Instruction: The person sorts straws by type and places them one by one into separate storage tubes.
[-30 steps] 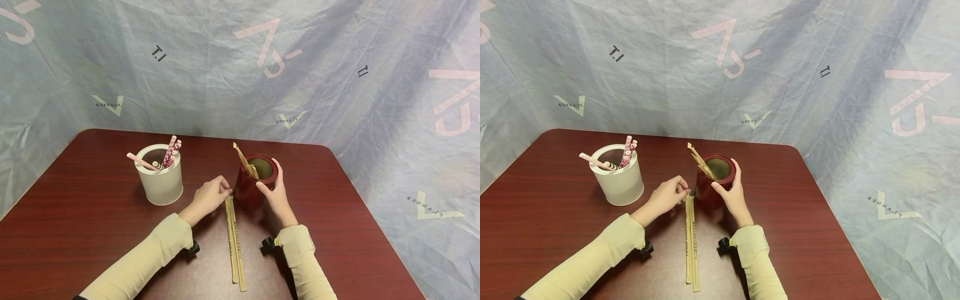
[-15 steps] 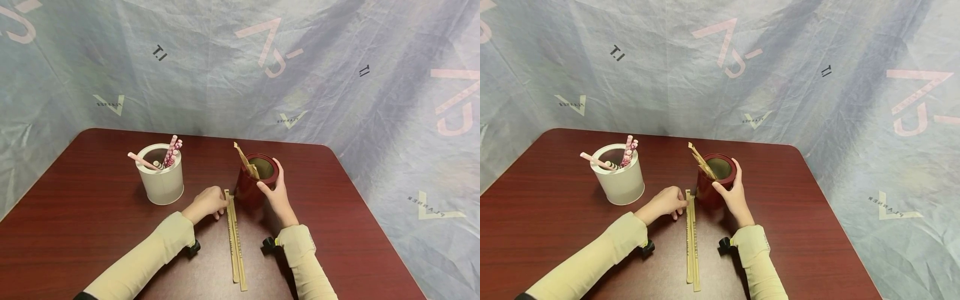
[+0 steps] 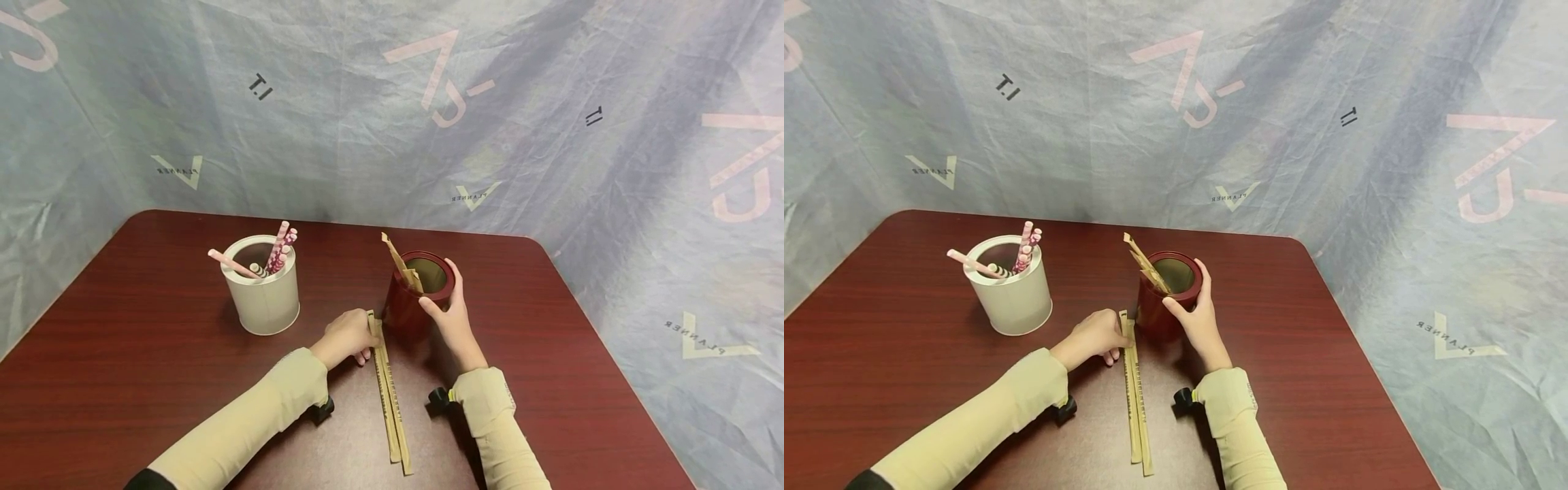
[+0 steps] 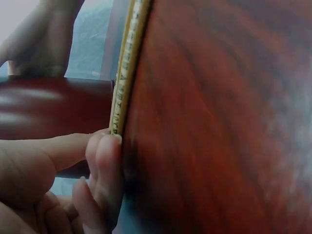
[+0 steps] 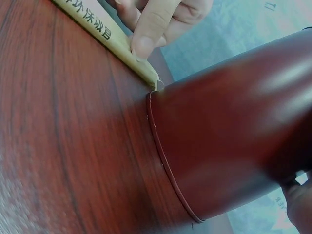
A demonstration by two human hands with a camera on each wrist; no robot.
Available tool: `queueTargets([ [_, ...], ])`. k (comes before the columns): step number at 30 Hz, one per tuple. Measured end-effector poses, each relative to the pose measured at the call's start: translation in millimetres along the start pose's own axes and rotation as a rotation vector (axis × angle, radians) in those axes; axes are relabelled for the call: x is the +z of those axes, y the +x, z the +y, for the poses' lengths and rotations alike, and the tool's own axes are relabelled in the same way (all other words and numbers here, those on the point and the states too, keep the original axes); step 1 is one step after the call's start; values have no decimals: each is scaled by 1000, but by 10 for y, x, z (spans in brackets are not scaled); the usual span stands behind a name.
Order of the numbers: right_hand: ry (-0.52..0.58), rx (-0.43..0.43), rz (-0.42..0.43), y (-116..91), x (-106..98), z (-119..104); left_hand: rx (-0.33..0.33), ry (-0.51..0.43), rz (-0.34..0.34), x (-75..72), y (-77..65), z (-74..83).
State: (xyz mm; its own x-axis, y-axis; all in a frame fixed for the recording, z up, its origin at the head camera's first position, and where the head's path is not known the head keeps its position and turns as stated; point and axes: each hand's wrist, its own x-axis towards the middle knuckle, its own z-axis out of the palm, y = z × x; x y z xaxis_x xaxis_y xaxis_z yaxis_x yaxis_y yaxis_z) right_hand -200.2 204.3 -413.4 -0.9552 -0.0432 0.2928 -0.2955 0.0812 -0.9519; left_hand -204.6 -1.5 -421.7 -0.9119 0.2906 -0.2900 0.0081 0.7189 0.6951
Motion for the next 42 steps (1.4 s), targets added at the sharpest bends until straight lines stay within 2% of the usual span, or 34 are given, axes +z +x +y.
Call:
queueTargets([
  [8,-1,5,4,-4,0,6,-23,-189,-32,47,33,-25],
  [16,-1,6,-3,-9,8,-6,-55,-278,-54,51,80,-49],
  [25,-5,10,4,-1,5,-1,-78,-280,-47,4,70,-60],
  [42,23,17,2,1,7,-11,-81,-275,-24,-22,54,-110],
])
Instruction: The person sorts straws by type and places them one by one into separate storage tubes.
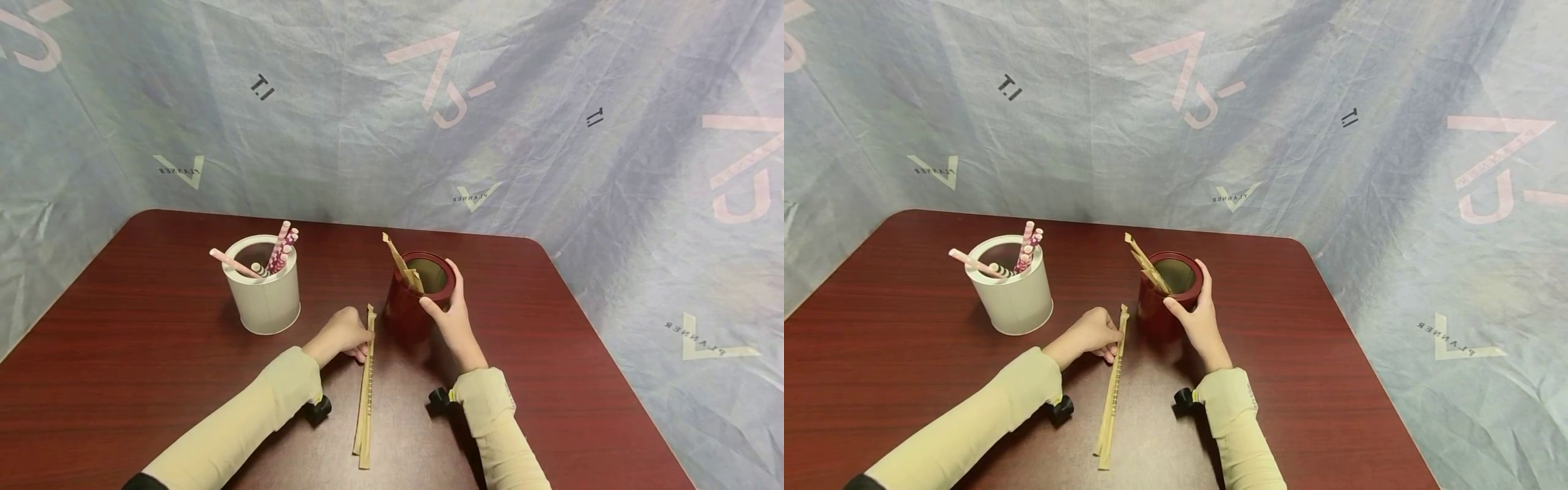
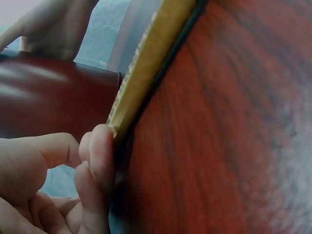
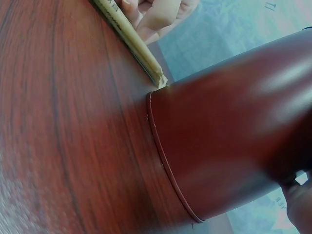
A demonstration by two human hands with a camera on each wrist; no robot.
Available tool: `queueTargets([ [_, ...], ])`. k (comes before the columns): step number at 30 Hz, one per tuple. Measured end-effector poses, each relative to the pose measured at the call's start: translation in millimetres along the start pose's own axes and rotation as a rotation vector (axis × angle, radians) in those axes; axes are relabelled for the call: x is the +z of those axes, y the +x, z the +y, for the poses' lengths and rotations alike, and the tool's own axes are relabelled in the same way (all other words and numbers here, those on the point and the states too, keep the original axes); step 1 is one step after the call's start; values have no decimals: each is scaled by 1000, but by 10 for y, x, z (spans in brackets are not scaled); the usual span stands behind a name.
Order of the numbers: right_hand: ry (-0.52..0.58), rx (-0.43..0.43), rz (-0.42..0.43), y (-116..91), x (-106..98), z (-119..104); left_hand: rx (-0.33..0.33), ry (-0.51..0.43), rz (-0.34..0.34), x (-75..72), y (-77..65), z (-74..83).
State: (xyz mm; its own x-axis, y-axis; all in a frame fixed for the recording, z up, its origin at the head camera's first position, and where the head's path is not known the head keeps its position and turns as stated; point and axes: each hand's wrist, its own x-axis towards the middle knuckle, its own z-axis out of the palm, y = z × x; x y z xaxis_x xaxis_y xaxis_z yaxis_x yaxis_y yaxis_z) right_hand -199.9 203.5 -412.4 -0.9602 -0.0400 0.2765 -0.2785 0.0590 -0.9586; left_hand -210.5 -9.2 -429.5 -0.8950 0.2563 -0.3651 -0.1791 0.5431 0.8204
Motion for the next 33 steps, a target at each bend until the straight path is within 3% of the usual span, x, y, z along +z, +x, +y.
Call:
queueTargets([
  [17,-10,5,-3,-7,-4,-1,37,-28,5,-90,46,-71],
  [27,-20,2,-2,-5,-1,2,164,-155,47,-250,-71,-45],
  [33,-14,4,-4,-4,0,-6,194,-296,9,-317,-167,2],
])
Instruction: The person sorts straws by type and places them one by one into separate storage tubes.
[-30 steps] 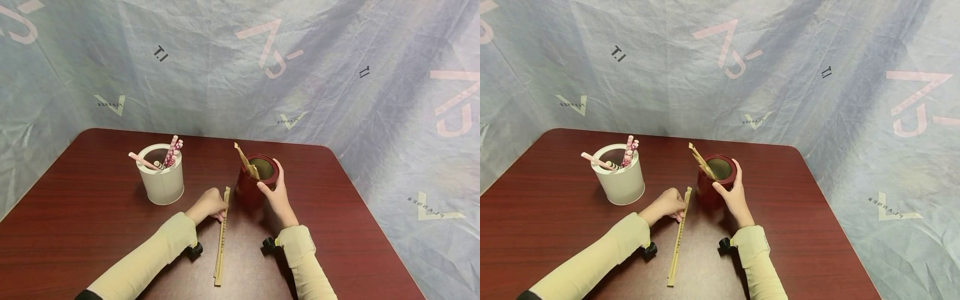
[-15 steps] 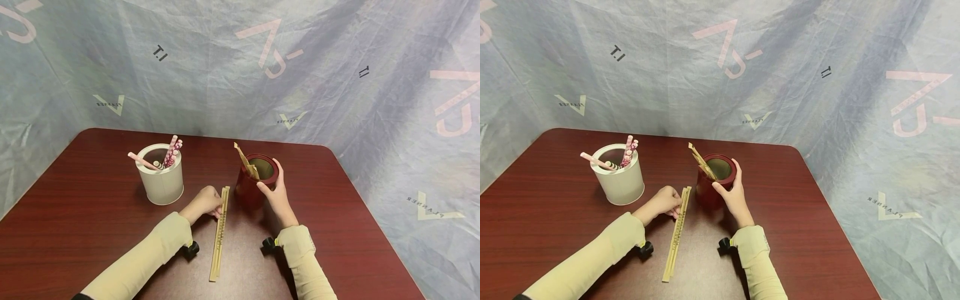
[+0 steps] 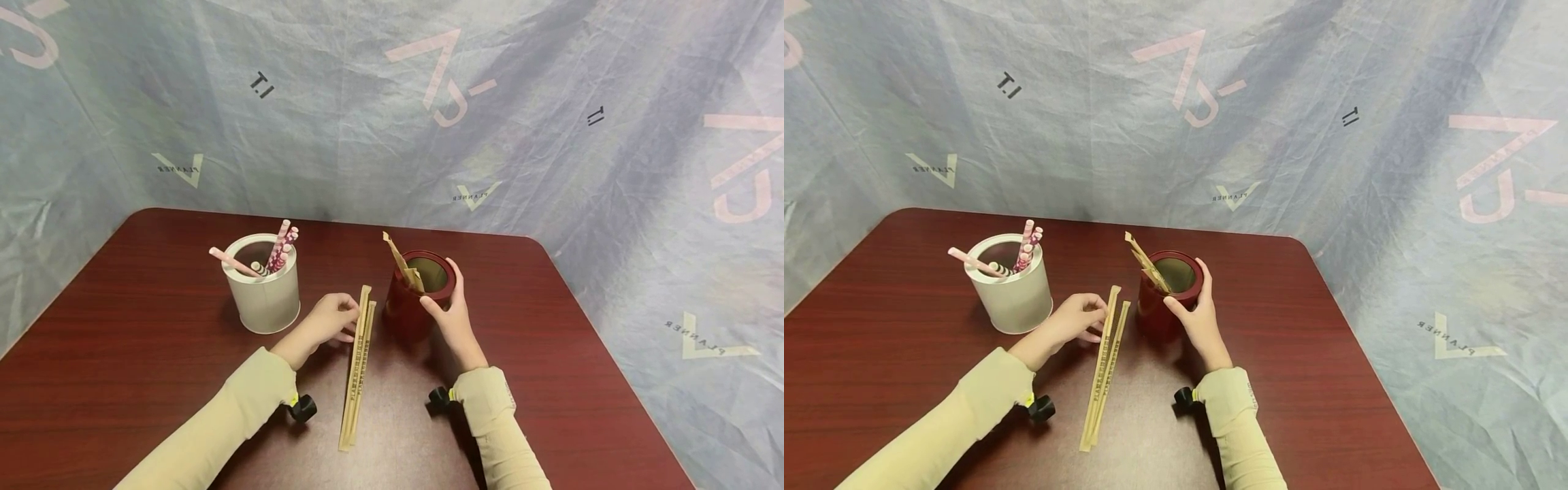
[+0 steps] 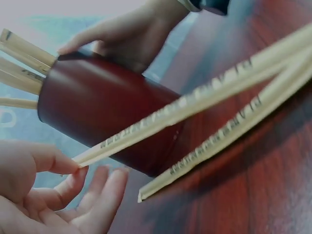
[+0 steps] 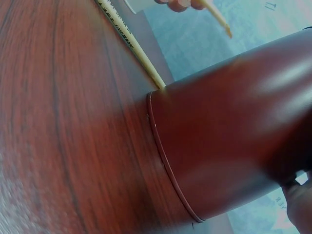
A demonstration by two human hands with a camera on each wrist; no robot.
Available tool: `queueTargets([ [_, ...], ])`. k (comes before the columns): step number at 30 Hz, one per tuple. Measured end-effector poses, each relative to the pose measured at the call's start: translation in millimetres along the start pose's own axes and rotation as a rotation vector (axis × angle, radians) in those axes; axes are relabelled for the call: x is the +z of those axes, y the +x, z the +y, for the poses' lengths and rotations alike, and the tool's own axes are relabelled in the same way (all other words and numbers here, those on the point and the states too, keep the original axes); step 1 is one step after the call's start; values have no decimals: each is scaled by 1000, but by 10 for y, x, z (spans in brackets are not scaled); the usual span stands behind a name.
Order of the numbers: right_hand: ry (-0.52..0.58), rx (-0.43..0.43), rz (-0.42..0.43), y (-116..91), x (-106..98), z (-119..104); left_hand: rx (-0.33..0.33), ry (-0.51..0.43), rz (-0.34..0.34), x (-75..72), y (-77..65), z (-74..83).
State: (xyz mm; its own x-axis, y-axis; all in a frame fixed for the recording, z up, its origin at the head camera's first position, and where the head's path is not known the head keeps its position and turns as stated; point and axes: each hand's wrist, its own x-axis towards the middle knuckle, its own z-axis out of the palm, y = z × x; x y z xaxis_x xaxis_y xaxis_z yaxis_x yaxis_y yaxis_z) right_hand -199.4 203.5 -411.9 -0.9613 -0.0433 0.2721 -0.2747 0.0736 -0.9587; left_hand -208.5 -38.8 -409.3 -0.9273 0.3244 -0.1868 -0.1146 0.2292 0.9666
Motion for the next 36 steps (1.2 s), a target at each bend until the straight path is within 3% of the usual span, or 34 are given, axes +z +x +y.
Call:
queueTargets([
  [10,17,11,-1,6,3,6,-10,-183,-11,-89,-44,88],
  [17,27,6,-8,3,1,6,10,-162,-37,-179,-71,62],
  [24,5,13,-1,2,1,7,74,-142,-39,-240,-139,86],
  [30,8,9,2,2,3,0,147,-178,0,-266,-227,227],
  [36,14,2,4,2,3,6,256,-201,117,-223,-330,444],
])
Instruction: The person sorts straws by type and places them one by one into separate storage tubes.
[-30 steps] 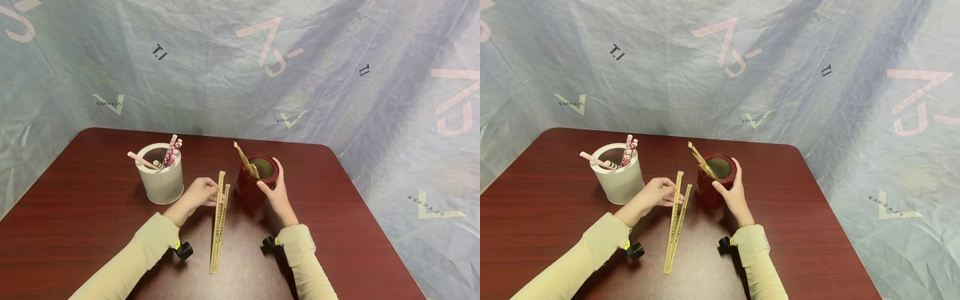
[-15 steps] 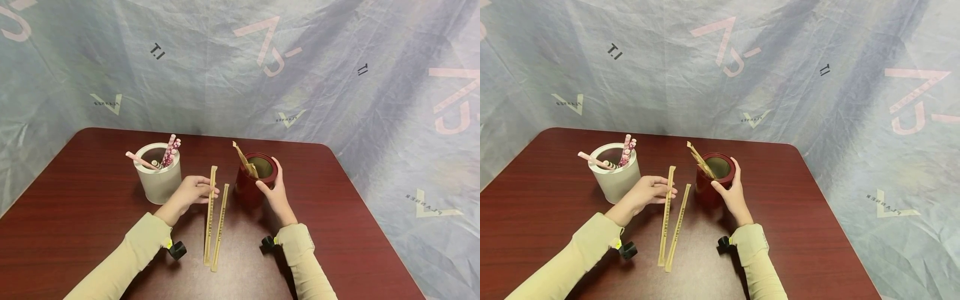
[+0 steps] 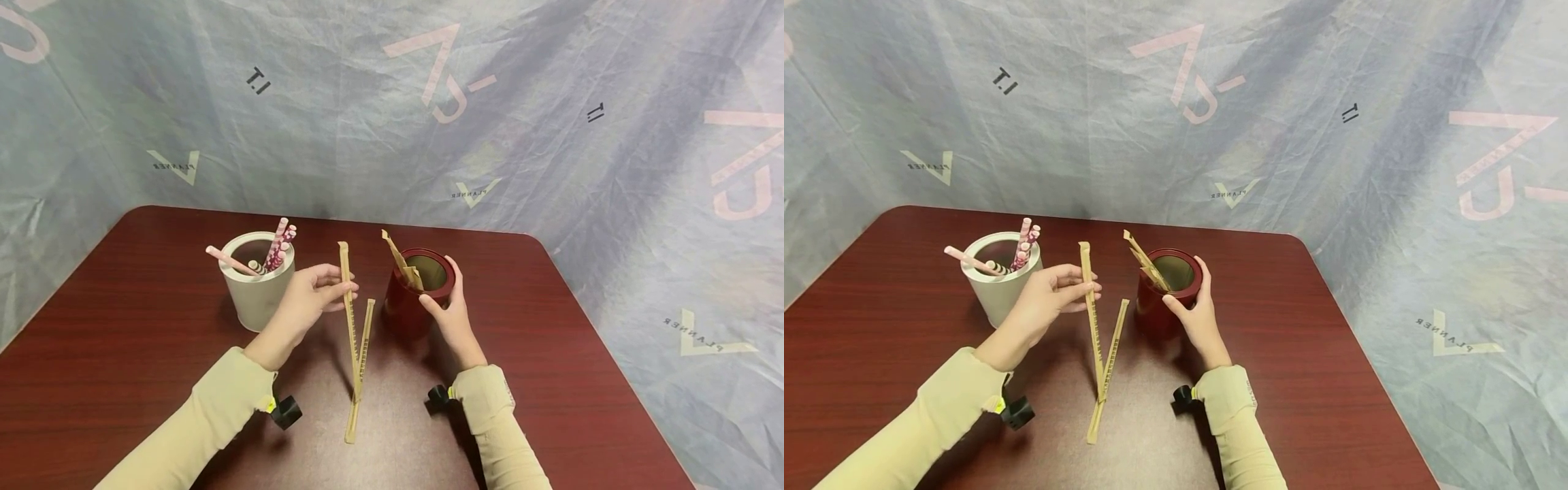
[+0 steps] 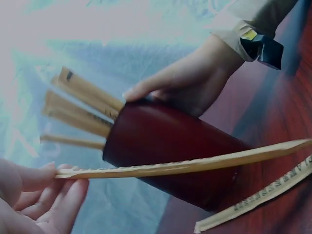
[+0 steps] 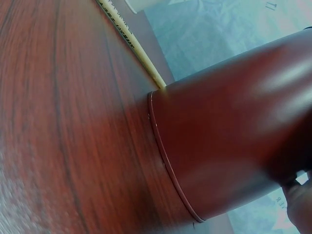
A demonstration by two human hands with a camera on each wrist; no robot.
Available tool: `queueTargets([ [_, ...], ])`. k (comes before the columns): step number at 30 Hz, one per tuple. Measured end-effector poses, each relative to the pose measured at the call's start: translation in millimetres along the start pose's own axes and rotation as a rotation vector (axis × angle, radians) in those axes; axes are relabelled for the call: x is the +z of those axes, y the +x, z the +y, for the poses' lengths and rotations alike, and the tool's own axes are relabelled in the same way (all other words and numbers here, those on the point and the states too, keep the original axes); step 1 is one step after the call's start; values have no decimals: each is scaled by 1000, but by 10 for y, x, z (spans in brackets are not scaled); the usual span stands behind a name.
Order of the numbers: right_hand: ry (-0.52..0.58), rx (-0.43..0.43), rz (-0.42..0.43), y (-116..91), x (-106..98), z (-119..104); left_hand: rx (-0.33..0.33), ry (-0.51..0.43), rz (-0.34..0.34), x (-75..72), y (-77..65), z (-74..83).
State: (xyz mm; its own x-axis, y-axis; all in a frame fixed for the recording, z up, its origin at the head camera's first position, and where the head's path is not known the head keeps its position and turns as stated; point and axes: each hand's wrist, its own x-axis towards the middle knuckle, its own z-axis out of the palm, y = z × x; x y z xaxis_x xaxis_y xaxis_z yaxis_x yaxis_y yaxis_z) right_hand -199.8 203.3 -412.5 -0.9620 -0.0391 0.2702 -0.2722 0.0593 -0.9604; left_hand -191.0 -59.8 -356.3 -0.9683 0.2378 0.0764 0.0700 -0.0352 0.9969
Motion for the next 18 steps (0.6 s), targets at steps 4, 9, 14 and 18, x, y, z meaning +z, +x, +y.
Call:
queueTargets([
  [4,-5,-3,0,-2,1,0,123,-22,85,65,-54,141],
  [9,-8,-1,0,-6,2,-2,308,-36,211,130,-124,284],
  [14,1,-5,-4,-6,7,-5,530,-90,329,184,-178,369],
  [18,-4,-5,-2,-5,6,-7,713,-157,396,227,-207,403],
])
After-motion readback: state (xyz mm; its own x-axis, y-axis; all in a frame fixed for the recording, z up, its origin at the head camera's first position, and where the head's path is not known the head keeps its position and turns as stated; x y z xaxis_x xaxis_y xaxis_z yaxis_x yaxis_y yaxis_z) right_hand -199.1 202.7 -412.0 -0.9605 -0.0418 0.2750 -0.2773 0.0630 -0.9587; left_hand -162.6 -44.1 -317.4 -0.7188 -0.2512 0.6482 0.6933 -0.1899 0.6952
